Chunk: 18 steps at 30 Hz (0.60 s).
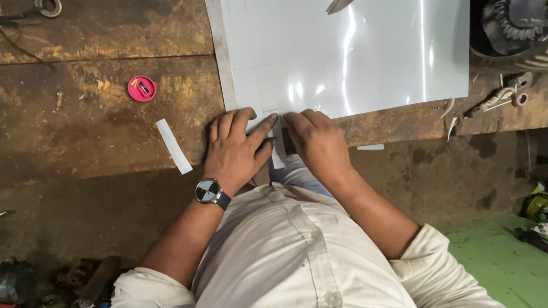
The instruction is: The person applies strips of white adhesive tape onto a large white sheet laid on a workbench, aligning each strip along a steel ruler. They press the tape flat by hand, cut pieces from a pink tape roll, and mark the sheet with a marker while repositioning the ruler between strips.
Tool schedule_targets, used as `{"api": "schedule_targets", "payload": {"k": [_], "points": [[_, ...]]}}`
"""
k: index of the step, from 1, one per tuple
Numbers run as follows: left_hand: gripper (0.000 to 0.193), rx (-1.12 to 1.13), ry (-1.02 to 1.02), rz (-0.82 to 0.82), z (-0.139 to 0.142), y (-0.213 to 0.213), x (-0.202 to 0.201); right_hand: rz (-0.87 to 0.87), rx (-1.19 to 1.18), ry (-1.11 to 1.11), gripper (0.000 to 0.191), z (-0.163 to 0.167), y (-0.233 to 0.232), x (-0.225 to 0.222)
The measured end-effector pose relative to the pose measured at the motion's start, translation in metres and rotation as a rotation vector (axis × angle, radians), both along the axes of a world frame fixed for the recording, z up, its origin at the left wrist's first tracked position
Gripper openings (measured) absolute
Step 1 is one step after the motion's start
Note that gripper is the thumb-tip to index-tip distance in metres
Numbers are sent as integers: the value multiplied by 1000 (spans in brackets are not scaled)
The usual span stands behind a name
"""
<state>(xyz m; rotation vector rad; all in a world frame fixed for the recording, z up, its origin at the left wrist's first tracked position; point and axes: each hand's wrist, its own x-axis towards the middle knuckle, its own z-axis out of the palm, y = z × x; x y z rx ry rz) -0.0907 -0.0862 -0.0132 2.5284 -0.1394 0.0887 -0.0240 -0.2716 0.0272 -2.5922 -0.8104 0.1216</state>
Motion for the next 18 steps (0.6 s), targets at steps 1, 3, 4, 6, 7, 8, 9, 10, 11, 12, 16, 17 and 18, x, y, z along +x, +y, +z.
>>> {"api": "schedule_targets", "payload": {"k": [1, 3, 4, 6, 7, 8, 9, 10, 11, 12, 16, 17, 18], "points": [[46, 6, -7, -5, 1, 0, 0, 18, -19, 6, 18, 1, -1, -1], [47, 13, -21, -5, 1, 0, 2, 28, -30, -6, 19, 1, 0, -2], [47, 8, -18, 0, 1, 0, 2, 34, -39, -8, 19, 1, 1, -1], [47, 0, -5, -5, 3, -1, 2, 12, 3, 12, 17, 1, 2, 2], [47, 6, -6, -6, 4, -1, 2, 6, 30, 19, 16, 1, 2, 4], [46, 15, -7, -8, 4, -1, 2, 15, 6, 55, 13, 3, 2, 5], [47, 23, -12, -14, 6, 0, 2, 23, -19, 90, 10, 5, 1, 5], [48, 29, -18, -18, 7, 0, 2, 33, -46, 124, 8, 8, 0, 6], [48, 34, -25, -19, 8, 0, 3, 22, -6, 124, 9, 10, 0, 7], [46, 40, -19, -20, 10, 1, 4, 8, 34, 127, 10, 13, 0, 9], [43, 96, -24, -26, 19, 7, 28, -222, 240, 39, 11, 14, 8, 32], [43, 119, -25, -26, 23, 10, 38, -238, 293, 79, 12, 12, 12, 39], [43, 110, -15, -12, 26, 14, 52, -255, 345, 118, 13, 10, 14, 47]]}}
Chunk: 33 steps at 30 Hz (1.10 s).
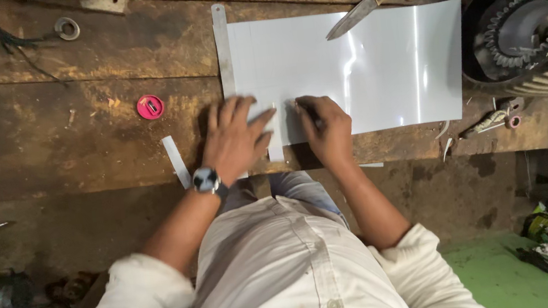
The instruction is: The person applies strips of white adhesive tape onto a large white sheet laid on a workbench, aligning each strip along a steel ruler. They press the tape flat by hand, cut pieces from a pink tape roll, and mark the sheet with a marker while repositioning the ruler between strips.
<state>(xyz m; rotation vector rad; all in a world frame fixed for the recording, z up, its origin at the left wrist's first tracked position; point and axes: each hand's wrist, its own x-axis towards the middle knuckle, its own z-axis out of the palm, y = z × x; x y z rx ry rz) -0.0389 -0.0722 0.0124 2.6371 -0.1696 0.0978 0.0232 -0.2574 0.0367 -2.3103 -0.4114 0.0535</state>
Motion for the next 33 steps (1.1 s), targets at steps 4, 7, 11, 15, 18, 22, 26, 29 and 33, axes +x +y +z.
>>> {"api": "schedule_targets", "payload": {"k": [4, 7, 11, 15, 18, 22, 26, 29, 33], "points": [[41, -18, -13, 53, 8, 27, 70, -38, 101, -14, 13, -5, 4, 14], [41, -55, -140, 88, 16, 43, 98, -15, 135, -21, 13, -9, 0, 14], [37, -117, -149, 77, 15, 50, 103, -26, 130, 14, 12, -12, -2, 14], [37, -114, -146, 82, 11, 48, 106, -13, 123, 19, 12, -15, -4, 15], [37, -101, -143, 82, 7, 48, 108, -25, 109, 35, 12, -17, -5, 15], [37, -117, -141, 78, 0, 49, 108, -10, 110, 12, 13, -20, -7, 15], [37, -120, -150, 71, -5, 51, 107, -23, 119, 30, 12, -23, -8, 15], [37, -129, -120, 63, -6, 51, 108, -48, 97, 73, 12, -24, -9, 15], [37, -124, -137, 71, -5, 51, 108, -44, 108, 70, 13, -18, -5, 15]]}}
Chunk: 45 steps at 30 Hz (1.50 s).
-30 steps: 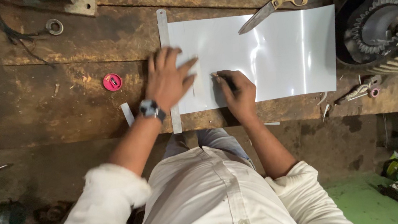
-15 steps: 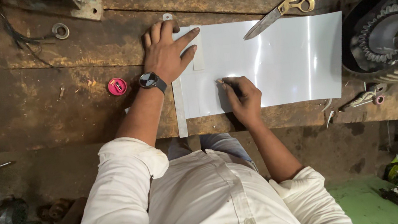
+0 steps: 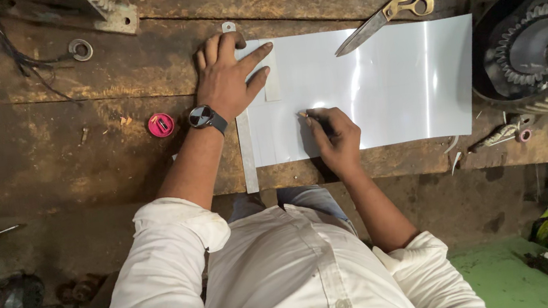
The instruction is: The person applies strips of white adhesive tape onto a large white sheet laid on a workbench, aligning each strip along a steel ruler. They press the tape flat by hand, cut pieces from a pink tape roll, and mark the sheet with a marker while repositioning the ruler between strips.
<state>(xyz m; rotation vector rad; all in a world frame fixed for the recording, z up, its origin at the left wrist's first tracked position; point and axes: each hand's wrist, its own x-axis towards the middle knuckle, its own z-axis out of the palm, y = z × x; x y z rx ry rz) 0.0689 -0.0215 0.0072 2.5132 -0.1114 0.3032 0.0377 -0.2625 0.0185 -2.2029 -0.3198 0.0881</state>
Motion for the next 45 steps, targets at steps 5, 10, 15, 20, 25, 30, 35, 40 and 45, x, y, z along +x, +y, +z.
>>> {"api": "schedule_targets", "payload": {"k": [5, 10, 15, 20, 25, 30, 35, 40, 45], "points": [[38, -31, 6, 10, 7, 0, 0, 39, -24, -100, 16, 20, 23, 22], [39, 4, 12, 18, 16, -1, 2, 113, -168, -275, 20, 35, 70, 76], [42, 1, 13, 16, 18, -1, 2, 160, -291, -339, 16, 41, 88, 87], [44, 37, -6, 38, 19, -1, 6, 240, -417, -395, 17, 42, 89, 87], [41, 12, 35, 44, 22, -4, 4, 183, -351, -325, 16, 42, 92, 94], [38, 20, 50, 44, 20, -5, 2, 157, -147, -357, 17, 33, 81, 50], [50, 146, 98, 48, 15, 4, -24, 196, -208, -338, 27, 21, 48, 19], [74, 341, 231, -41, 16, 7, -62, 124, -263, -285, 18, 16, -12, -5], [76, 356, 192, -122, 19, -11, -53, 283, -186, -274, 22, 6, -24, -28]]}}
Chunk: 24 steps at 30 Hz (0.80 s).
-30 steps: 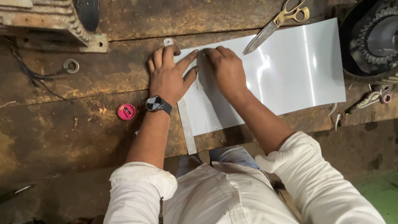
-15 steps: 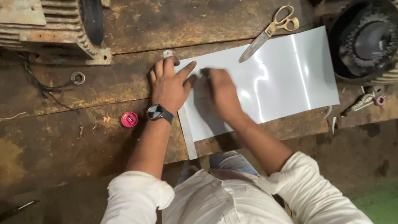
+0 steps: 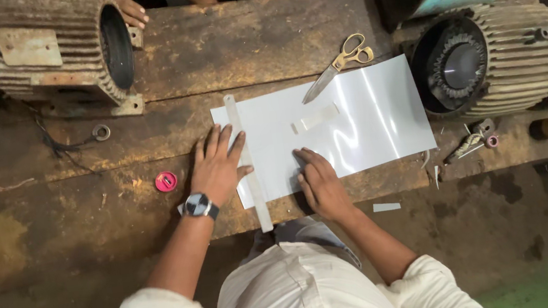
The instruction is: The person applies strips of white adhesive tape onto a large white sheet laid on a workbench, aligning each strip along a steel ruler. They press the tape flat by hand, cut pieces from a pink tape roll, and mark the sheet with a marker while repositioning the ruler between strips.
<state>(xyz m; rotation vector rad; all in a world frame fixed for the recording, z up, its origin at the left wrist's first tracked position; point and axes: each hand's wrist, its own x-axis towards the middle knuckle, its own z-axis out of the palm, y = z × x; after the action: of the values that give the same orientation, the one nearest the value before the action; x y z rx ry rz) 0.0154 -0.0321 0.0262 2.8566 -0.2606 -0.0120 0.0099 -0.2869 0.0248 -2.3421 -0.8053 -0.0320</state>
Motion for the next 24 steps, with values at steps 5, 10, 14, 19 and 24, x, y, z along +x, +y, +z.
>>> {"api": "schedule_targets", "payload": {"k": [5, 10, 14, 19, 24], "points": [[80, -17, 10, -19, 3, -11, 19, 50, -156, -72, 45, 4, 3, -4], [90, -12, 25, 3, 12, -15, 26, 114, -101, -144, 69, 9, 3, -3], [97, 114, 110, 16, 23, -20, 32, 104, -141, -111, 72, 10, 4, -2], [111, 158, 140, -9, 27, -21, 34, 110, -126, -107, 66, 5, 1, -2], [114, 138, 130, -12, 23, -20, 33, 130, -116, -126, 70, 1, -1, -2]]}}
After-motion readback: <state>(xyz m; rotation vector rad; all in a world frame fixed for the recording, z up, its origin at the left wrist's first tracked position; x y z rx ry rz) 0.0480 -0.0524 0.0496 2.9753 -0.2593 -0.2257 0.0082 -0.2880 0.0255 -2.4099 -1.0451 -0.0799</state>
